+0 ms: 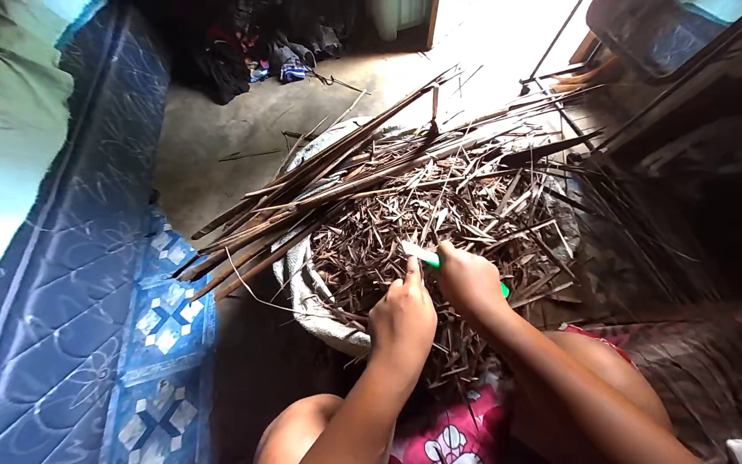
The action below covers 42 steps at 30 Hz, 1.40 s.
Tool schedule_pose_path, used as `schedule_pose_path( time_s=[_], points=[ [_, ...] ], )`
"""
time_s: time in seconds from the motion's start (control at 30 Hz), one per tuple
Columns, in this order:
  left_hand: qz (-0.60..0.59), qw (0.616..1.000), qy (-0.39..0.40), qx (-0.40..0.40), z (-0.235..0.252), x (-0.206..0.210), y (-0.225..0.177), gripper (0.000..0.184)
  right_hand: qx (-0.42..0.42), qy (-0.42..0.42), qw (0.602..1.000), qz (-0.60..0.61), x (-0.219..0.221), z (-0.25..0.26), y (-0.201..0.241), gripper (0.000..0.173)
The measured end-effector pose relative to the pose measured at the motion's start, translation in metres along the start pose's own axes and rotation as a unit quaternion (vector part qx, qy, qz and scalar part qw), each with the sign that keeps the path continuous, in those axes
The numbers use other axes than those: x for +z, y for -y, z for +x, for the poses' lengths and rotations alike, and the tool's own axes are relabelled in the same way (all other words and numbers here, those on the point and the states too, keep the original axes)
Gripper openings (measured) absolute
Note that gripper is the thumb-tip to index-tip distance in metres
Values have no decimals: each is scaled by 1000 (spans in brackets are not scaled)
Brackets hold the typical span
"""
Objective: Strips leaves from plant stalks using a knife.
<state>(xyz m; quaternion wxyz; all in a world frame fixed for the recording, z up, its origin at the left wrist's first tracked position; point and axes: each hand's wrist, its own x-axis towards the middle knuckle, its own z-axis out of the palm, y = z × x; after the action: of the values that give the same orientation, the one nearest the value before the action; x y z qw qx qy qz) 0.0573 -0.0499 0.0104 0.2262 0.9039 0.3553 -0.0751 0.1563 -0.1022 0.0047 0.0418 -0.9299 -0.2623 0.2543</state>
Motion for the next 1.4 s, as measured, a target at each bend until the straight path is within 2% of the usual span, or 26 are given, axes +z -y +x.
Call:
schedule_pose_path(
  time_s=[0.2,0.37,0.47,0.53,0.6,0.7,0.77,0.83,0.87,0.93,1.0,1.07,1.13,1.2,1.3,1.4],
  points=[
    [-11,1000,0,2,-1,1,2,46,2,-45,999,1,11,4,-1,28],
    [-116,990,71,20,-9,-3,8,48,91,-25,994,55,-14,29,-24,28],
    [-205,975,81,10,0,-3,21,47,33,9,996,78,-20,12,-18,28],
    [-288,954,86,3,5,-6,27,45,-23,50,996,68,-13,-5,-6,28],
    [-390,916,93,1,5,-8,29,42,-39,29,997,58,-6,-10,-1,26],
    [-491,860,141,-1,-2,-12,25,43,37,-34,996,69,-15,14,-20,27],
    [-512,842,171,1,-4,-12,23,43,69,-53,988,126,-25,31,-42,30],
    [-514,838,182,0,-2,-10,24,42,16,-88,962,257,-24,33,-53,32],
    [-513,838,187,-2,0,-9,24,42,-26,-87,934,345,-18,31,-54,28],
    [-502,840,204,-5,0,-10,23,39,-76,-26,864,497,-7,26,-45,21],
    [-473,853,220,-7,-3,-10,19,44,-67,8,836,545,-1,27,-37,16],
    [-419,879,229,-8,-4,-9,14,49,-45,-39,821,568,1,35,-40,18],
    [-370,904,215,1,-4,-5,12,46,-35,-92,850,517,0,46,-50,22],
    [-322,928,189,2,0,-3,14,40,-43,-76,909,408,-4,45,-53,25],
    [-231,961,150,-22,13,-6,20,42,-93,64,964,242,-4,16,-29,27],
    [-189,972,121,-69,26,-9,26,35,-95,156,976,116,7,-16,3,28]
  ],
)
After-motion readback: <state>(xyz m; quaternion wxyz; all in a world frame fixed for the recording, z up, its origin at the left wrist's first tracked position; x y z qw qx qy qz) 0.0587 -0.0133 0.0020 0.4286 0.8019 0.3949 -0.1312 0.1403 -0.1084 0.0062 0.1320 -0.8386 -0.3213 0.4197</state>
